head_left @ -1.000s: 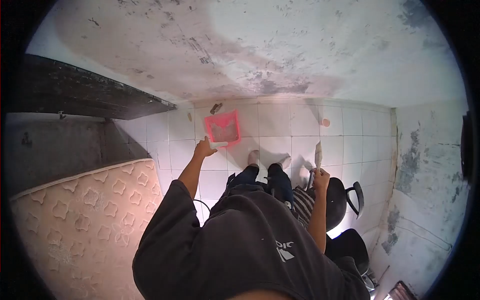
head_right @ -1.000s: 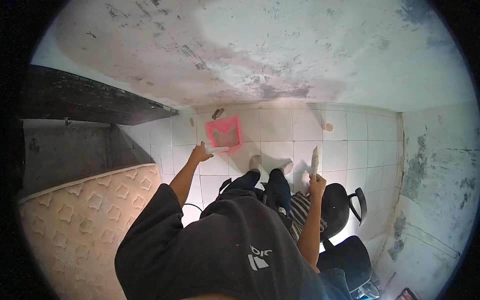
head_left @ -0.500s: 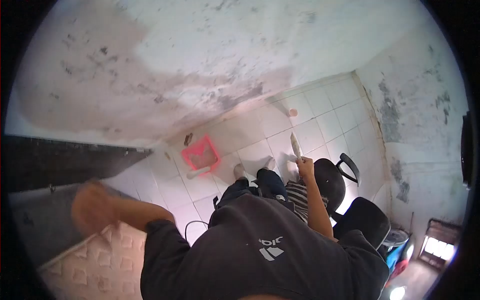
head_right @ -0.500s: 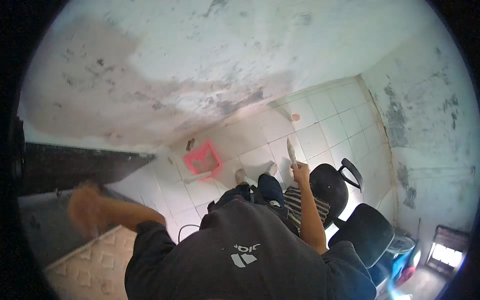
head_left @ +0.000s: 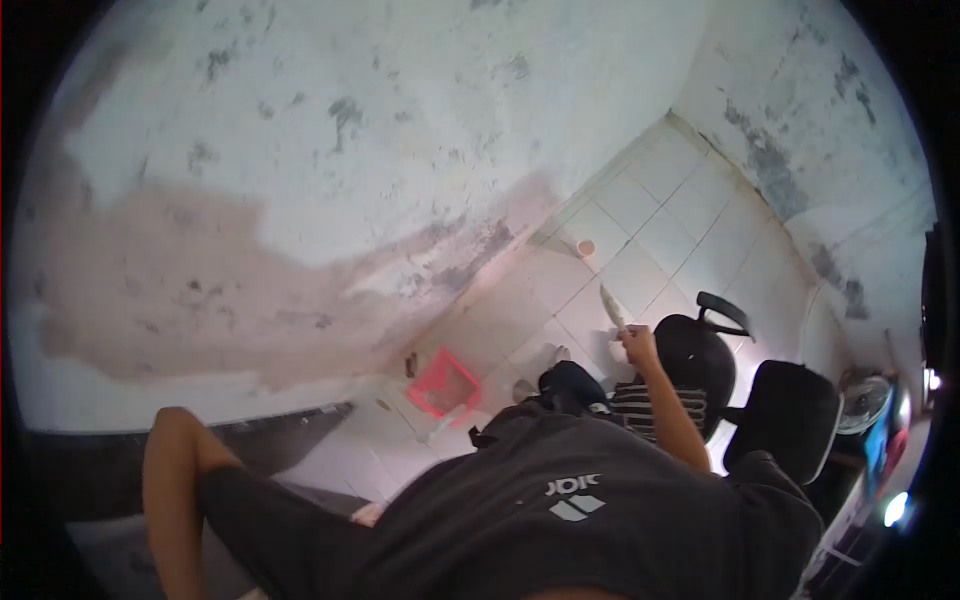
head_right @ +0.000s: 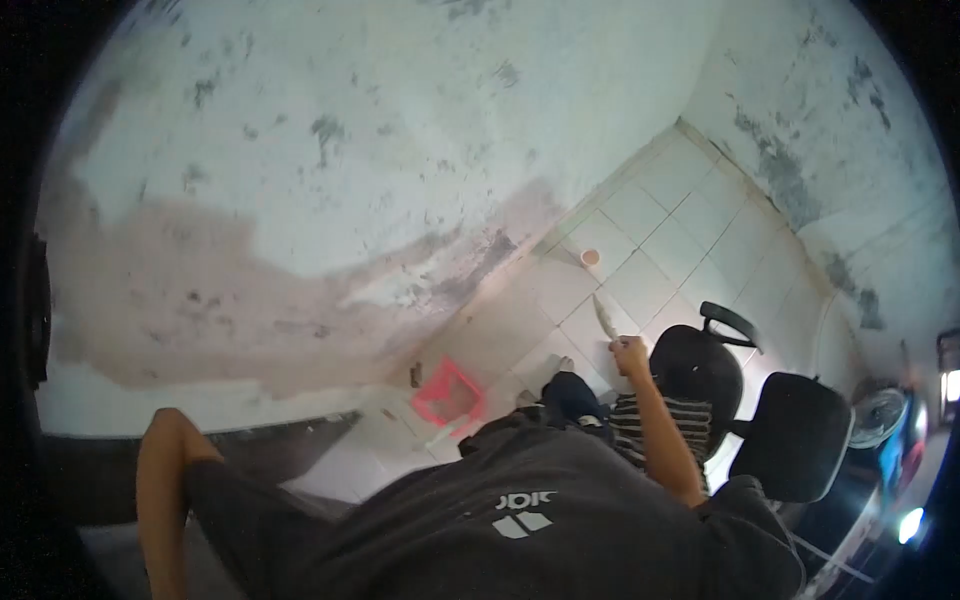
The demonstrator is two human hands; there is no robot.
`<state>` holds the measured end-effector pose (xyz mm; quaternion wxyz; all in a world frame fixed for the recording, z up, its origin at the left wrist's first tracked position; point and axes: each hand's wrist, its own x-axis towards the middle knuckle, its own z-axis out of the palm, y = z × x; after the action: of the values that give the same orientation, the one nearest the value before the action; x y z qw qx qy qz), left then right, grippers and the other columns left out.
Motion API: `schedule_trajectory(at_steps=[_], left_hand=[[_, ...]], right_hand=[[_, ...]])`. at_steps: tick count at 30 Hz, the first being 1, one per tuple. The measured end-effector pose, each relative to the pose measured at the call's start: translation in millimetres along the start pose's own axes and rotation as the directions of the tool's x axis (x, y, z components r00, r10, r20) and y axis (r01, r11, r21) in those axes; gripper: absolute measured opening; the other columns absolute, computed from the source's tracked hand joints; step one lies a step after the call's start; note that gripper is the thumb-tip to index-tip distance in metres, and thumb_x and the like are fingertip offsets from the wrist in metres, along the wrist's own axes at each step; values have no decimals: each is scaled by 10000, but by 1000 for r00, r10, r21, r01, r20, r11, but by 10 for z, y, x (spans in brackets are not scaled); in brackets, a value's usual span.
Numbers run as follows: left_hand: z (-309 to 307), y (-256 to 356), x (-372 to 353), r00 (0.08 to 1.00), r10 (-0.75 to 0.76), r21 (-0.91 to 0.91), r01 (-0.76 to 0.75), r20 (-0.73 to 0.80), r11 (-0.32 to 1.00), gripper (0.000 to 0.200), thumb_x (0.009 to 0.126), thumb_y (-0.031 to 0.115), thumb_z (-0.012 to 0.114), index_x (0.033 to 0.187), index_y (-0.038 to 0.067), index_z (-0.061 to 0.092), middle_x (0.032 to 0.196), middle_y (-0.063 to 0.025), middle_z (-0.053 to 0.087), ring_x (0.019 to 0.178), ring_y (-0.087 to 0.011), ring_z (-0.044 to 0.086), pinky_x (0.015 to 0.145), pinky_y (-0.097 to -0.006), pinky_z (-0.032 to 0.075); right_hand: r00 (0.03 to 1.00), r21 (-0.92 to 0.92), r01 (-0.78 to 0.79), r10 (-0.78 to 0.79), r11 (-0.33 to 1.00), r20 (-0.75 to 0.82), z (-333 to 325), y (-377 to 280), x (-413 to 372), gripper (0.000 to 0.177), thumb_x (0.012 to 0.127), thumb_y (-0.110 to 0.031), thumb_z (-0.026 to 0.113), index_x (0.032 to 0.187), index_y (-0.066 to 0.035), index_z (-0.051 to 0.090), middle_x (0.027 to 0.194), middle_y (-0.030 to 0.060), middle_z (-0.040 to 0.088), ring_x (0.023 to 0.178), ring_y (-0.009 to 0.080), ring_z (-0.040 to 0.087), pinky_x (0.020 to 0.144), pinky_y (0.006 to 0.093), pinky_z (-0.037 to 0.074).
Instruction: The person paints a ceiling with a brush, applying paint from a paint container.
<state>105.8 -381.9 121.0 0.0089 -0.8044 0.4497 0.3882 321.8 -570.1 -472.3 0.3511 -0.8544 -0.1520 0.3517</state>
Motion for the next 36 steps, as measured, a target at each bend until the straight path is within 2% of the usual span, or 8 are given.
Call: schedule_trajectory(at_steps=[1, 9, 13, 14, 21, 24, 26, 36], left_hand=[[925, 1056, -31, 994, 74, -73, -80, -80, 994, 538, 993, 396, 334, 1304, -32, 428, 1261, -240, 498, 1144, -401, 483, 969, -498, 388], [1660, -2158, 932, 491, 193, -318, -769, -849, 555, 342, 982, 301, 400, 1090, 14, 552, 1018, -176, 600, 886, -297, 587, 836, -400, 463], [2965, -3217, 1702, 136, -42, -141, -979, -990, 147, 282, 976, 253, 433, 982, 37, 614, 896, -144, 651, 757, -245, 638, 770, -350, 501], [3165, -3631, 2054, 225, -465, -177, -973, -856, -145, 333, 939, 348, 525, 1024, 33, 596, 842, -121, 632, 753, -247, 612, 735, -326, 477], [5911, -6804, 5466, 624, -772, -983, 29, -122, 179, 718, 735, 521, 725, 1186, 0, 524, 1119, -143, 616, 1025, -230, 587, 874, -351, 464], [6649, -7617, 6570, 603, -796, -930, 260, -55, 261, 860, 686, 530, 754, 1275, -11, 440, 1252, -177, 539, 1154, -292, 530, 927, -413, 456], [6812, -8006, 7026, 280, -952, -792, 551, -123, 264, 1003, 628, 565, 769, 1338, -20, 368, 1288, -178, 475, 1120, -340, 532, 911, -418, 465], [6829, -8614, 7700, 212, -956, -772, 566, -202, 289, 1179, 514, 510, 850, 1382, -24, 257, 1281, -162, 452, 1154, -384, 497, 893, -472, 482]], right_hand=[[1000, -21, 4, -4, 1000, -2, -35, -67, 32, 235, 783, -213, 620, 794, 12, 689, 520, 52, 536, 418, 129, 505, 406, 316, 407], [993, 154, -118, 116, 981, 18, 2, -103, 1111, 209, 797, -197, 617, 830, 0, 679, 547, 42, 521, 414, 125, 459, 371, 304, 355], [964, 454, -264, 224, 851, 140, 430, 337, 2088, 183, 832, -174, 567, 858, -10, 644, 538, 5, 431, 389, 97, 370, 339, 265, 265], [953, 496, -302, 258, 814, 158, 514, 438, 2403, 208, 844, -189, 533, 823, -8, 632, 533, 13, 432, 375, 104, 368, 327, 272, 271], [985, 3, -44, 44, 999, -165, 1260, 1765, 4702, 296, 860, -245, 488, 806, 26, 595, 582, 100, 551, 430, 174, 505, 386, 322, 379], [891, -434, 191, -341, 880, -300, 1530, 2306, 5518, 349, 850, -283, 497, 730, 32, 587, 608, 150, 596, 514, 238, 586, 470, 360, 464], [947, -418, 126, -234, 900, -219, 1552, 2241, 5803, 341, 836, -274, 499, 715, 31, 592, 609, 149, 602, 511, 236, 585, 472, 363, 467], [975, -469, -3, 107, 883, 196, 1535, 2024, 6247, 299, 755, -199, 497, 742, 63, 642, 637, 164, 630, 466, 199, 538, 429, 349, 415]])
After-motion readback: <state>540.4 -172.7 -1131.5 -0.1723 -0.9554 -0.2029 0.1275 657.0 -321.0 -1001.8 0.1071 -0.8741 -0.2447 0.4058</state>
